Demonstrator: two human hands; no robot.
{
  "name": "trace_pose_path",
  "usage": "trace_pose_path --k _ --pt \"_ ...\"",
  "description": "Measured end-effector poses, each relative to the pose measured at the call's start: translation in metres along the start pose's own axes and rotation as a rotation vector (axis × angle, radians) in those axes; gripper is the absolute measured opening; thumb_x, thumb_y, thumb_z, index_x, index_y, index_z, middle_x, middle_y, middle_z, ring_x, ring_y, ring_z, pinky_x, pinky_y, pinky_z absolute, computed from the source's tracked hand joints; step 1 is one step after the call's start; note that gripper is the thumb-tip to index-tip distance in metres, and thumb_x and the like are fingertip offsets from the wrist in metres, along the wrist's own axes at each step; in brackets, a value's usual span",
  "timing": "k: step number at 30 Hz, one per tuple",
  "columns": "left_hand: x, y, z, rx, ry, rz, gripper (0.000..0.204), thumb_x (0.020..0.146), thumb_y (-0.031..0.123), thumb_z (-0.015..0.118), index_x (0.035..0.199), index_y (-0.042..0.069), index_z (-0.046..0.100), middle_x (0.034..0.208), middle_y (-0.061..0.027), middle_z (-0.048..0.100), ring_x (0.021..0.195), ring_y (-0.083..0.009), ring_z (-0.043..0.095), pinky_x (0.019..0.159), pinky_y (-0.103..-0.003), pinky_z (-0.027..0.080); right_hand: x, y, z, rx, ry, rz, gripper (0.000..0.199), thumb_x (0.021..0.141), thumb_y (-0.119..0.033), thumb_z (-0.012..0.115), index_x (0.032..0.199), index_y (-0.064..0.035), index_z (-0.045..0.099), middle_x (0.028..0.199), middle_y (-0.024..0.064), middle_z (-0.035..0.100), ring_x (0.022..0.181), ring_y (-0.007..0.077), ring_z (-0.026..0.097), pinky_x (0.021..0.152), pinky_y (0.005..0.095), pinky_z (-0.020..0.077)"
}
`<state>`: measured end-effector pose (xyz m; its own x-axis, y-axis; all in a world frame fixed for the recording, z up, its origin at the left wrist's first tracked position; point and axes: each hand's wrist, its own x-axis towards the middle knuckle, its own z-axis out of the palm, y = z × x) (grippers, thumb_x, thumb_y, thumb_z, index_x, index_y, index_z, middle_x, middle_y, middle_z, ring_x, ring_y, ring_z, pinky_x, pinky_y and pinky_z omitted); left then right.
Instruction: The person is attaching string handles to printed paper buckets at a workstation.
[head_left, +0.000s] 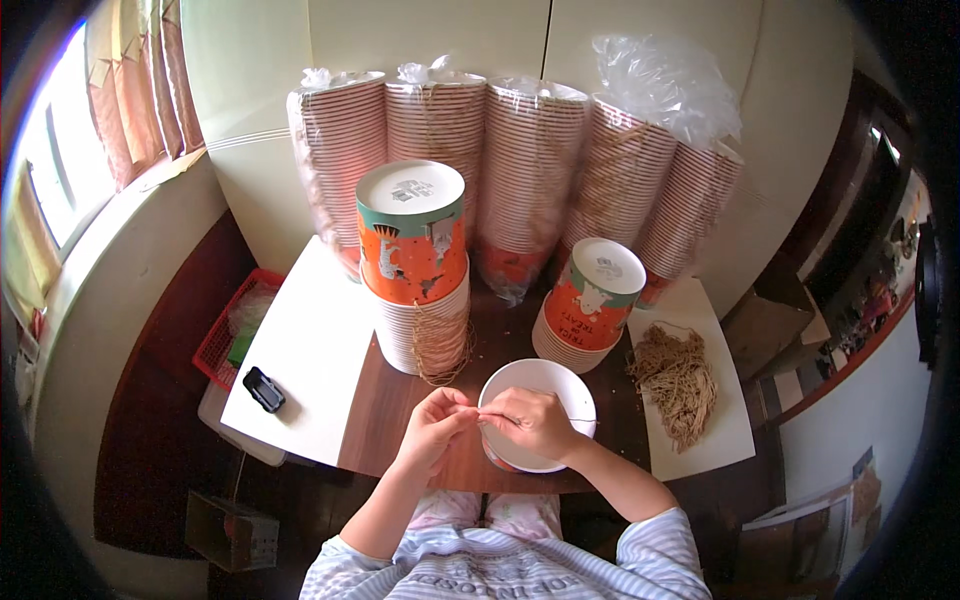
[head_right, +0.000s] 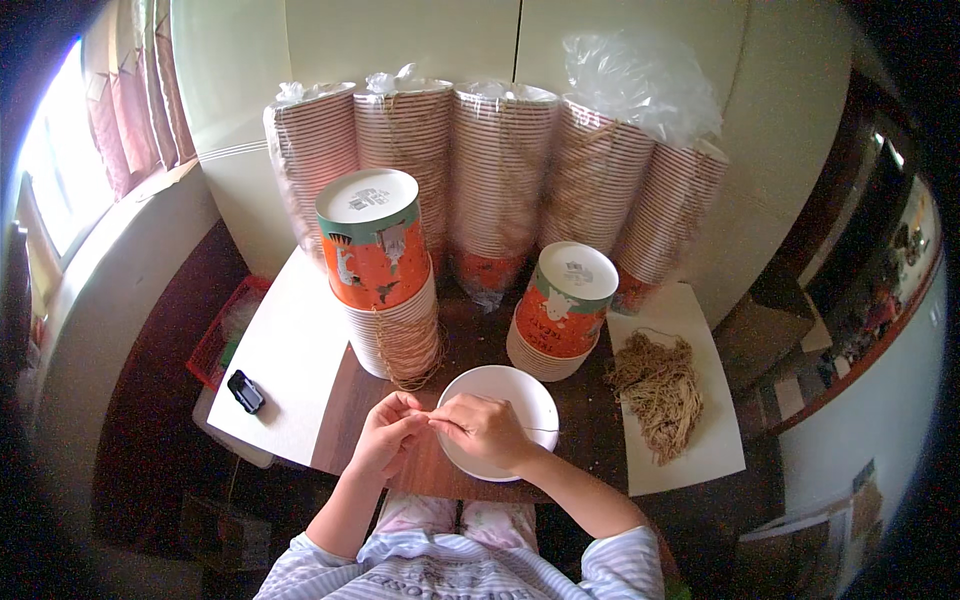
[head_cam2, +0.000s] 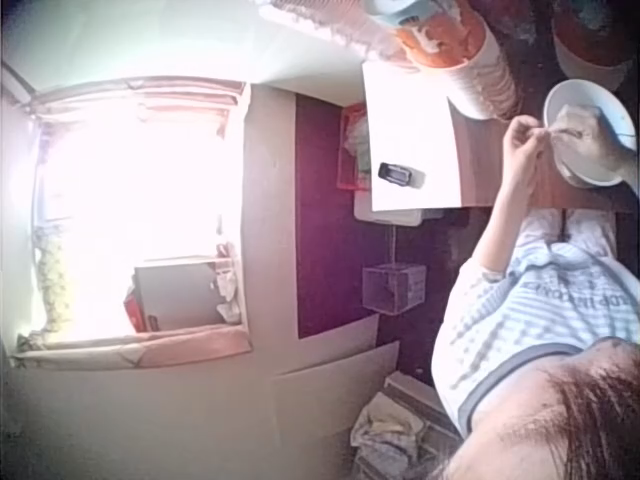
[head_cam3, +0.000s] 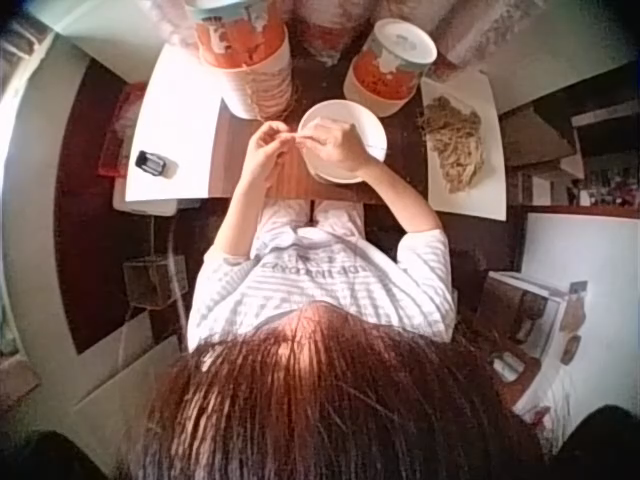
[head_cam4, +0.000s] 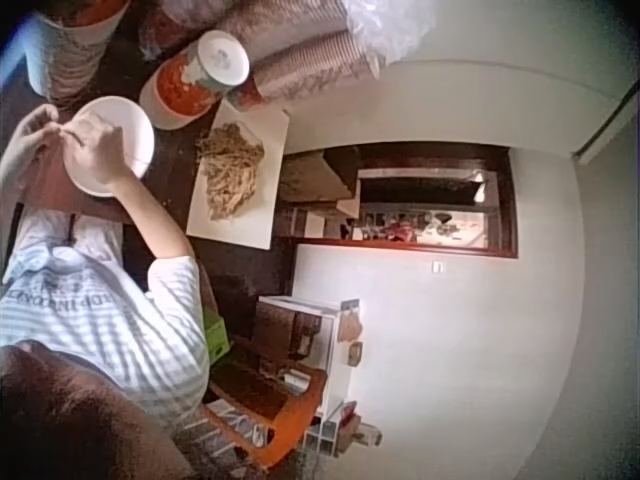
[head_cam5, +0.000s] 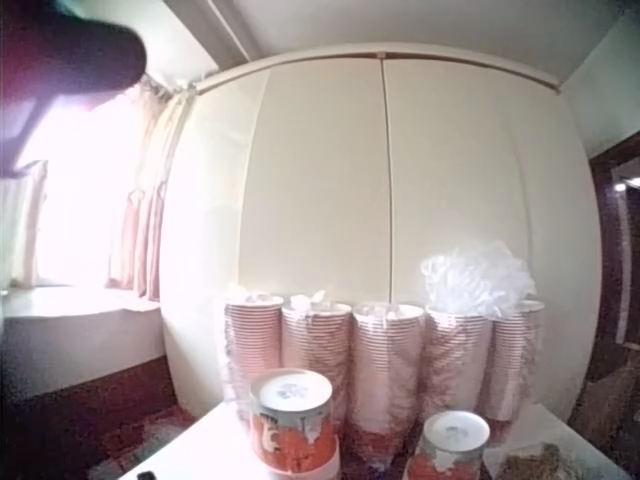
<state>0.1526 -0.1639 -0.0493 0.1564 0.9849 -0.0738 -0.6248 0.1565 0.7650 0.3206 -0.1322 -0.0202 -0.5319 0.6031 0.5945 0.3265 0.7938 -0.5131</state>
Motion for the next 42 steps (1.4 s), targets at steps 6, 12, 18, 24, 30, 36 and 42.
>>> trace_pose_path --k 6,12,18,24,30,36,42 --pt "0.0 -0.007 -0.014 0.334 -0.011 0.115 0.017 0.078 -0.002 0.052 0.095 0.0 0.056 0.083 -0.0019 0.06 0.076 -0.0047 0.054 0.063 -0.018 0.042 0.002 0.001 -0.002 0.113 0.002 0.143 0.005 0.073 -0.008 0.066 0.077 -0.0061 0.064 0.072 0.0056 0.061 0.062 0.0191 0.059 0.055 0.0285 0.0463" --pt "0.002 -0.013 -0.013 0.848 -0.059 0.381 0.008 0.076 0.004 0.063 0.081 -0.001 0.059 0.081 -0.0022 0.053 0.068 -0.0053 0.046 0.056 -0.019 0.037 0.002 0.0 -0.003 0.237 -0.033 0.273 0.006 0.076 -0.009 0.064 0.078 -0.003 0.063 0.072 0.0061 0.061 0.062 0.0146 0.059 0.055 0.0253 0.0453" --pt "0.003 -0.006 -0.01 0.707 -0.035 0.378 0.009 0.079 0.005 0.062 0.078 -0.001 0.056 0.081 -0.0016 0.053 0.068 -0.0051 0.047 0.06 -0.018 0.037 -0.007 0.009 0.0 0.314 -0.113 0.396 0.009 0.079 -0.008 0.061 0.082 0.0002 0.062 0.073 0.0076 0.063 0.064 0.0121 0.059 0.057 0.0257 0.0461" --pt "0.001 0.0 -0.01 0.416 -0.026 0.216 0.005 0.082 0.004 0.057 0.082 0.0 0.054 0.078 -0.0007 0.056 0.071 -0.0051 0.051 0.063 -0.018 0.041 -0.011 0.01 0.0 0.332 -0.157 0.434 0.009 0.08 -0.009 0.059 0.082 -0.0003 0.062 0.073 0.0071 0.064 0.066 0.0119 0.06 0.059 0.0257 0.0469" --pt "0.005 -0.002 -0.015 0.29 0.015 0.217 0.004 0.083 0.004 0.055 0.081 0.001 0.053 0.075 -0.0011 0.057 0.071 -0.0056 0.052 0.065 -0.018 0.041 -0.014 0.012 -0.001 0.331 -0.176 0.449 0.009 0.081 -0.009 0.058 0.08 -0.0001 0.06 0.07 0.0066 0.063 0.065 0.013 0.061 0.06 0.0259 0.047" --pt "0.009 -0.005 -0.027 0.389 0.065 0.242 0.007 0.082 0.004 0.057 0.078 0.001 0.052 0.074 -0.0017 0.057 0.071 -0.0071 0.054 0.064 -0.02 0.042 -0.016 0.011 -0.001 0.351 -0.148 0.428 0.007 0.081 -0.007 0.056 0.079 0.0 0.056 0.069 0.0075 0.062 0.065 0.0145 0.061 0.059 0.0268 0.047" --pt "0.012 -0.009 -0.028 0.341 0.075 0.246 0.008 0.082 0.004 0.057 0.077 0.002 0.051 0.072 -0.0018 0.057 0.068 -0.0071 0.054 0.063 -0.019 0.042 -0.017 0.009 -0.002 0.288 -0.155 0.388 0.005 0.08 -0.004 0.055 0.078 -0.0003 0.054 0.067 0.0077 0.06 0.064 0.0159 0.06 0.058 0.0279 0.0467"
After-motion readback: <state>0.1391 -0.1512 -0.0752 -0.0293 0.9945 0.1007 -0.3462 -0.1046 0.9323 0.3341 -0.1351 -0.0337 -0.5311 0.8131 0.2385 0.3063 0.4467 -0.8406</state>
